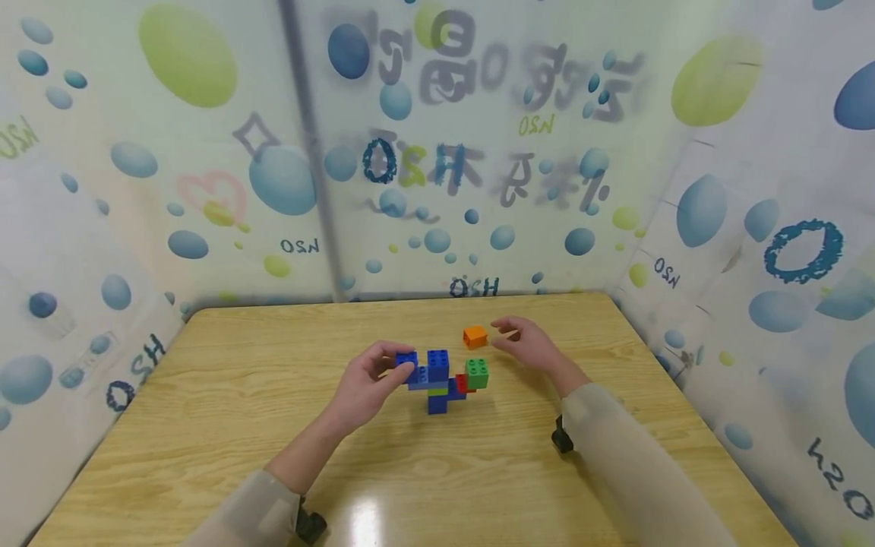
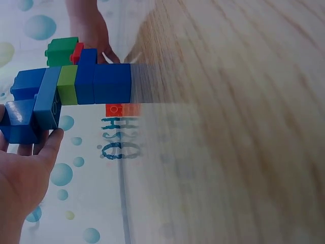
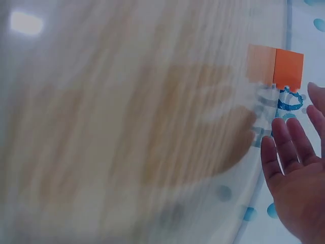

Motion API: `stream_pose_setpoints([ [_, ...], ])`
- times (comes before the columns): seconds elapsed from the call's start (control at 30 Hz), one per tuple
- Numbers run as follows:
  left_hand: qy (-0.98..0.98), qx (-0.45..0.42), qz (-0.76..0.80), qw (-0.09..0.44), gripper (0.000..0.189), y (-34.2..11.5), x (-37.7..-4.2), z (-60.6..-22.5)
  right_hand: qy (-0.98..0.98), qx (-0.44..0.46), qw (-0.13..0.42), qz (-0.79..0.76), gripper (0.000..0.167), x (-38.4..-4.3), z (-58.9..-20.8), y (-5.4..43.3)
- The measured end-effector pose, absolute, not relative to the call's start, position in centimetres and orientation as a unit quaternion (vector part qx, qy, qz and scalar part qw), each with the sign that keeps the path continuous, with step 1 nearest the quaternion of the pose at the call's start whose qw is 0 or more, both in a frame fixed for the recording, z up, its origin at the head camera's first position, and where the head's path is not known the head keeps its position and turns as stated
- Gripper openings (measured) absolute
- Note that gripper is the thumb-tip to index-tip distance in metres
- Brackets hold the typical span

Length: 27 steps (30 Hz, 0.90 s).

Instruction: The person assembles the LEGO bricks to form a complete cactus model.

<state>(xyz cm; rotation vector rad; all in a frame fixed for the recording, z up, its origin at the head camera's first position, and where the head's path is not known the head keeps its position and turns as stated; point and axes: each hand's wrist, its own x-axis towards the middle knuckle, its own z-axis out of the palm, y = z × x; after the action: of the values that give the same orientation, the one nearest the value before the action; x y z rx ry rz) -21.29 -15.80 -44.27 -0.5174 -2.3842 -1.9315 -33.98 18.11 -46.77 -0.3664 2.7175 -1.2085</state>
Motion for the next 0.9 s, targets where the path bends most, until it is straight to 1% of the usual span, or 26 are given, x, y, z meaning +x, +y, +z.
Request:
stream_pose_setpoints([
  [0.23,-0.765,-0.172,-0.621,0.018,0.029,-15.7,-21.2,-44.3,0.911,-0.151,0.091,-0.373,0.053,-34.5,-46.5,16.6],
  [0.4,-0.766,-0.168,-0.621,0.016,0.029,-15.7,-21.2,-44.3,0.92,-0.15,0.108,-0.346,0.055,-34.6,-46.4,15.7],
  [0.53,-0.764,-0.168,-0.623,0.011,0.029,-15.7,-21.3,-44.3,0.929,-0.135,0.111,-0.327,0.052,-34.5,-46.5,15.4],
  [0.8,-0.765,-0.173,-0.62,0.016,0.029,-15.8,-21.4,-44.3,0.936,-0.11,0.085,-0.323,0.038,-34.4,-46.7,15.7],
  [0.9,-0.765,-0.171,-0.621,0.016,0.029,-15.9,-21.4,-44.3,0.933,-0.101,0.086,-0.335,0.036,-34.3,-46.7,16.2],
])
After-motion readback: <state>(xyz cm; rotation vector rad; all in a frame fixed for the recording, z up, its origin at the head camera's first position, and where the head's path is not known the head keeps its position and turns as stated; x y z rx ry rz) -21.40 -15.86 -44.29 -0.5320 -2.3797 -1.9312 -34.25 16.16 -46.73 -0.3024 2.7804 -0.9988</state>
